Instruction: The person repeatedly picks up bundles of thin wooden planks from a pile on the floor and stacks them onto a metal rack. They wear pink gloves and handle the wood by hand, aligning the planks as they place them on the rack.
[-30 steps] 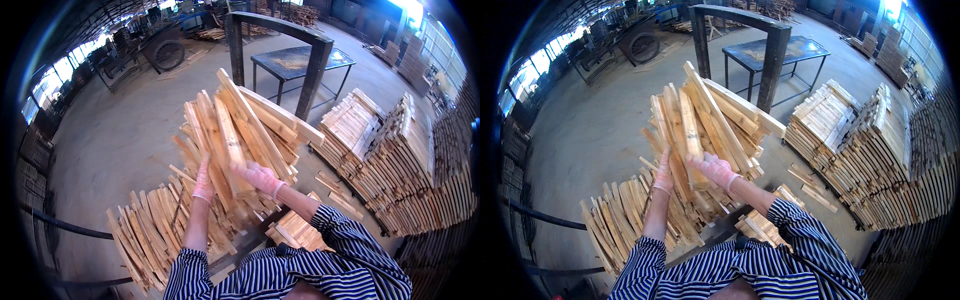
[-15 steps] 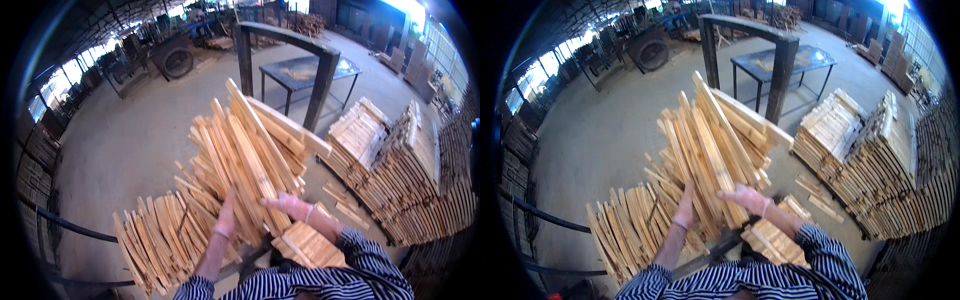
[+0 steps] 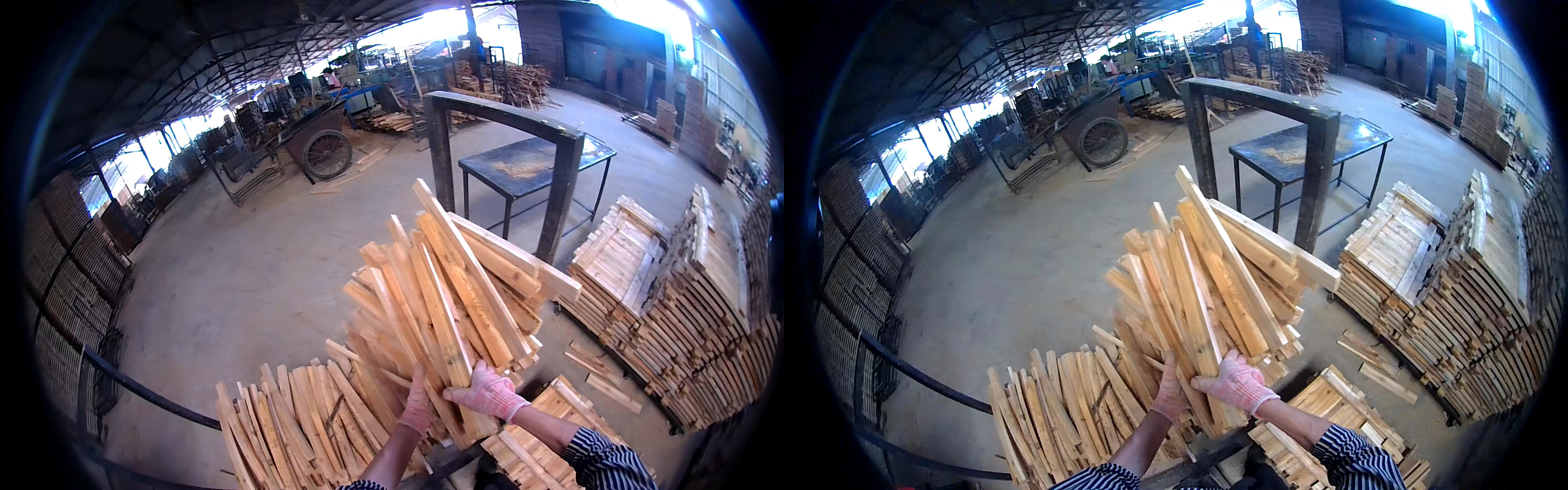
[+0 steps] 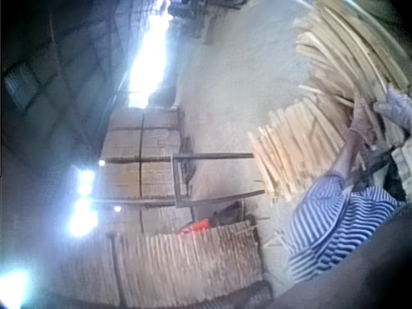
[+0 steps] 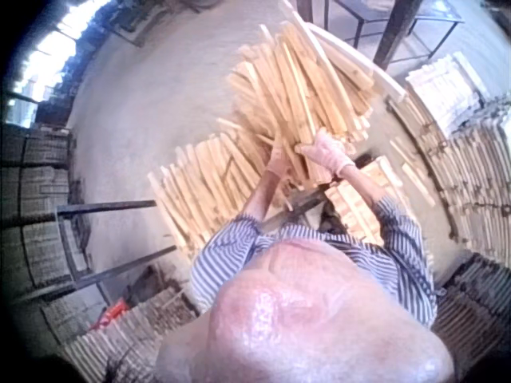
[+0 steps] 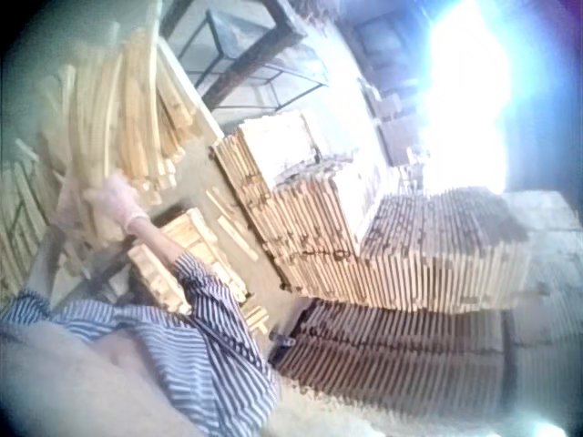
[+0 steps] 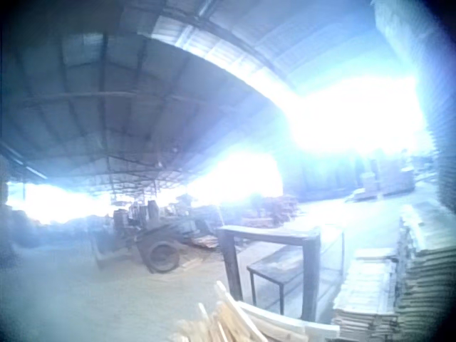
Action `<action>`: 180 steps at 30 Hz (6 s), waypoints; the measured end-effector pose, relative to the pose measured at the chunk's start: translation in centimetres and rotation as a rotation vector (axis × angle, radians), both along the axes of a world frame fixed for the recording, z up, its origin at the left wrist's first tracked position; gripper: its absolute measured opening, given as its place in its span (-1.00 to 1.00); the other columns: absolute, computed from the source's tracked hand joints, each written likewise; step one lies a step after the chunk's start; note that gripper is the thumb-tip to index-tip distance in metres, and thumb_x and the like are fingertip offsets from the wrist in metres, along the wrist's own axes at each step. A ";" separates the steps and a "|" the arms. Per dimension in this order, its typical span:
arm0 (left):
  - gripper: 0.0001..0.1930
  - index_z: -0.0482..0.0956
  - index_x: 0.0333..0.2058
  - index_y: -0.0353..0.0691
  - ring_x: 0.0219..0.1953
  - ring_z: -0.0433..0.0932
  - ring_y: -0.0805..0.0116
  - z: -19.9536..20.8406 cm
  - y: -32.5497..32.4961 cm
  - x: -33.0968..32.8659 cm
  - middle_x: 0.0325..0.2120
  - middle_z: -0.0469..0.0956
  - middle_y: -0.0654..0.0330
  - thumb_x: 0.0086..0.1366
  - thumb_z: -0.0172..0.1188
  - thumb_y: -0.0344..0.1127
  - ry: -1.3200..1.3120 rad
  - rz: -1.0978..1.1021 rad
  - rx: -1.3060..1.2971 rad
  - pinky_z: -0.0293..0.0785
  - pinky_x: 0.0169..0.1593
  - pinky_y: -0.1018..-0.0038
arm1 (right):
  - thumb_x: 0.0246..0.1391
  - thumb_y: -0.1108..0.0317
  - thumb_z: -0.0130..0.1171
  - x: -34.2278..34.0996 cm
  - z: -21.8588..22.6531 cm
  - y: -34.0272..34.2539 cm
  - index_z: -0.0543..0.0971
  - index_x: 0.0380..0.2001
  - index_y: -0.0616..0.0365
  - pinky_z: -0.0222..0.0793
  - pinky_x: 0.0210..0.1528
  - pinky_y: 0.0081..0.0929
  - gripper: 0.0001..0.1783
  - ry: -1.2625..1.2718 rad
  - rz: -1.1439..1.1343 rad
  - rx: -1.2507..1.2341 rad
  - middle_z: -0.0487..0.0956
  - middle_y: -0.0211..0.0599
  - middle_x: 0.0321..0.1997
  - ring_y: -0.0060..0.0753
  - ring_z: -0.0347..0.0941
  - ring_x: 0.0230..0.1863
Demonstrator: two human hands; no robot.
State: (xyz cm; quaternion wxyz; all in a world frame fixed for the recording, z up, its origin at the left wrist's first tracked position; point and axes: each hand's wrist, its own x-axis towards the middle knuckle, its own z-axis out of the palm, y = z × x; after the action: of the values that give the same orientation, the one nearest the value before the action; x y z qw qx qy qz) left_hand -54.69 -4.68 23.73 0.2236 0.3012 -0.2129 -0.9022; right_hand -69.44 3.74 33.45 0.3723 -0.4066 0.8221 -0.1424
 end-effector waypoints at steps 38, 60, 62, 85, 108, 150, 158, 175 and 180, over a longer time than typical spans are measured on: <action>-0.19 0.33 0.37 -0.19 0.22 0.52 0.14 -3.0 0.9 11.5 0.25 0.49 0.08 0.35 0.25 0.24 -0.185 -0.293 -0.101 0.47 0.28 0.16 | -0.07 0.10 0.58 8.2 -4.9 7.5 0.31 0.38 0.30 0.36 0.30 -0.32 0.03 -1.025 -0.319 -0.386 0.54 -0.10 0.26 -0.23 0.46 0.25; -0.21 0.38 0.24 -0.25 0.02 0.58 0.31 -6.5 12.2 -1.3 0.02 0.60 0.16 0.05 0.60 -0.39 -0.090 -0.824 -0.799 0.61 0.08 0.33 | -0.21 0.02 0.65 -2.4 -7.9 25.0 0.28 0.32 0.10 0.43 0.19 -0.28 0.08 -0.262 -0.357 -0.603 0.54 -0.11 0.20 -0.26 0.49 0.21; -0.26 0.44 0.19 -0.25 -0.06 0.63 0.32 -10.1 12.8 -5.0 -0.01 0.62 0.08 0.03 0.60 -0.43 -0.048 -0.831 -1.047 0.70 -0.04 0.33 | -0.20 0.05 0.64 -4.6 -8.6 27.9 0.25 0.33 0.13 0.39 0.26 -0.28 0.09 -0.297 -0.391 -0.649 0.52 -0.06 0.21 -0.20 0.46 0.25; -0.14 0.23 0.42 -0.09 0.31 0.34 0.16 -32.1 29.5 -32.0 0.34 0.32 0.13 0.26 0.28 0.17 0.044 -1.384 -0.477 0.22 0.38 0.15 | -0.26 0.16 0.69 -21.9 -45.1 46.5 0.18 0.43 0.11 0.23 0.45 -0.30 0.22 -0.429 -0.619 -0.806 0.39 -0.14 0.33 -0.25 0.33 0.36; -0.03 0.27 0.33 -0.42 0.11 0.59 0.12 -53.5 35.1 -36.2 0.11 0.57 -0.06 0.08 0.60 -0.06 -0.936 -1.071 -1.176 0.50 0.16 0.33 | -0.05 -0.07 0.44 -21.7 -55.7 43.7 -0.03 0.51 0.23 0.39 0.32 -0.19 0.25 -0.275 -1.521 -0.013 0.45 0.29 0.32 0.15 0.44 0.33; -0.53 0.53 0.10 -0.37 0.05 0.62 0.25 -59.5 23.6 -35.9 -0.06 0.67 0.06 0.34 0.30 -0.16 -0.597 -0.955 -0.247 0.54 0.23 0.35 | 0.12 0.25 0.39 -15.6 -64.2 56.6 -0.09 0.58 -0.19 0.27 0.37 -0.01 0.12 0.172 -1.448 0.256 0.27 0.24 0.39 0.28 0.28 0.37; -0.07 0.26 0.35 -0.35 0.19 0.54 0.00 -57.1 29.5 -32.2 0.22 0.49 -0.16 0.18 0.49 0.06 -0.857 -0.923 -1.213 0.43 0.25 0.26 | 0.17 0.35 0.34 -16.5 -62.1 52.3 0.04 0.57 -0.19 0.35 0.33 -0.22 0.00 -0.080 -1.501 -0.249 0.40 0.04 0.34 -0.05 0.42 0.28; -0.17 0.23 0.37 -0.28 0.09 0.61 -0.07 -55.9 26.0 -31.5 0.11 0.57 -0.21 0.24 0.41 -0.11 -0.925 -0.851 -1.366 0.49 0.17 0.24 | 0.19 0.30 0.29 -18.9 -61.3 52.0 0.16 0.52 -0.17 0.41 0.27 0.02 -0.13 0.625 -1.222 0.537 0.42 0.27 0.29 0.27 0.45 0.20; -0.04 0.14 0.42 -0.33 0.17 0.55 -0.14 -55.6 26.5 -32.1 0.17 0.51 -0.24 0.20 0.44 0.00 -1.025 -0.978 -1.387 0.44 0.23 0.22 | 0.26 0.06 0.23 -17.4 -64.4 45.4 0.09 0.53 0.07 0.26 0.44 -0.08 -0.10 0.180 -1.292 -0.215 0.33 0.21 0.41 0.23 0.28 0.43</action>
State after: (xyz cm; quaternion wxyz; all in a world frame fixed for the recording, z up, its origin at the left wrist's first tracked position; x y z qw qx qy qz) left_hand -86.81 21.86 -31.89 -0.1658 0.3366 -0.8657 -0.3313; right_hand -86.87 49.17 -30.98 0.0992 0.1231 0.9097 -0.3841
